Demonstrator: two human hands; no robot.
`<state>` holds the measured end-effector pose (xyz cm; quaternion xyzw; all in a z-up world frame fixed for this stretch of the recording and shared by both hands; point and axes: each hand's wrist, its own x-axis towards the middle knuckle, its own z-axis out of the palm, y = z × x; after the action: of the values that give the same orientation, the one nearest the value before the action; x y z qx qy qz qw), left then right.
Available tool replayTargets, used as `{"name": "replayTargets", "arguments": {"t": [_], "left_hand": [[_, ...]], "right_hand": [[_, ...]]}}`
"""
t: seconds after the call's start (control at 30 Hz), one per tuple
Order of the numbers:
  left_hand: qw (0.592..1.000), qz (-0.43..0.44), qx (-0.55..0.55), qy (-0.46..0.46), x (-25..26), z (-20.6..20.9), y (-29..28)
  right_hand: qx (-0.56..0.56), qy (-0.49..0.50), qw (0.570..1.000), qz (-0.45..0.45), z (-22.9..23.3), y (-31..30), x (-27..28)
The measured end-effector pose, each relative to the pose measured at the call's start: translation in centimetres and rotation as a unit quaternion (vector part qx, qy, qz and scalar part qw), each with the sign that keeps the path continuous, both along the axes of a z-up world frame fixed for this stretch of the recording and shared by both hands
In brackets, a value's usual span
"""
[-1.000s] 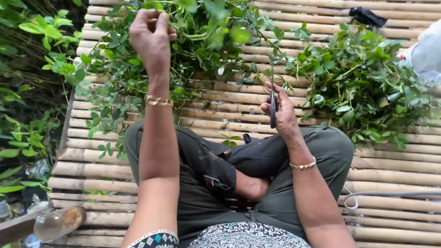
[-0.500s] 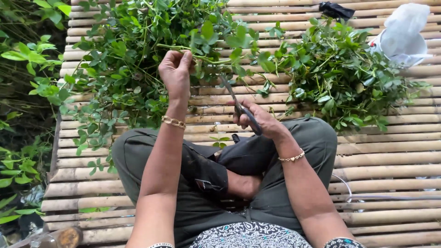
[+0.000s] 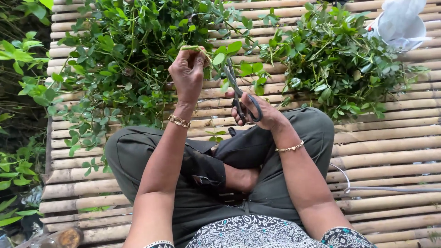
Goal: The person sits cross-legged on a bamboo platform and uses scissors to trim leaves and stems from a pile of green leafy plants. They repeatedly pick up stems, cut off sections, and place the trimmed pieces back onto the pile.
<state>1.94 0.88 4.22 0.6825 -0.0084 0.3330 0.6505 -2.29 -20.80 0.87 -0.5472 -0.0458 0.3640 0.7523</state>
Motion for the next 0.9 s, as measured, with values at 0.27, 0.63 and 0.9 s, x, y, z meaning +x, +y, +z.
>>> {"name": "replayTargets", "arguments": {"t": [0.27,0.63,0.9], "left_hand": [[0.986,-0.044,-0.12,0.104,-0.1,0.8,0.4],[0.939,-0.051,-0.311,0.136,1.4,-3.9,1.0],[0.915,-0.096,-0.358,0.161,1.0,-4.6,-2.1]], "right_hand": [[-0.041,-0.017,0.997,-0.066,-2.0,-0.8,1.5],[-0.045,-0.12,0.984,-0.121,-1.2,-1.1,1.7],[-0.106,-0.152,0.983,-0.013,-3.8,-0.7,1.0]]}}
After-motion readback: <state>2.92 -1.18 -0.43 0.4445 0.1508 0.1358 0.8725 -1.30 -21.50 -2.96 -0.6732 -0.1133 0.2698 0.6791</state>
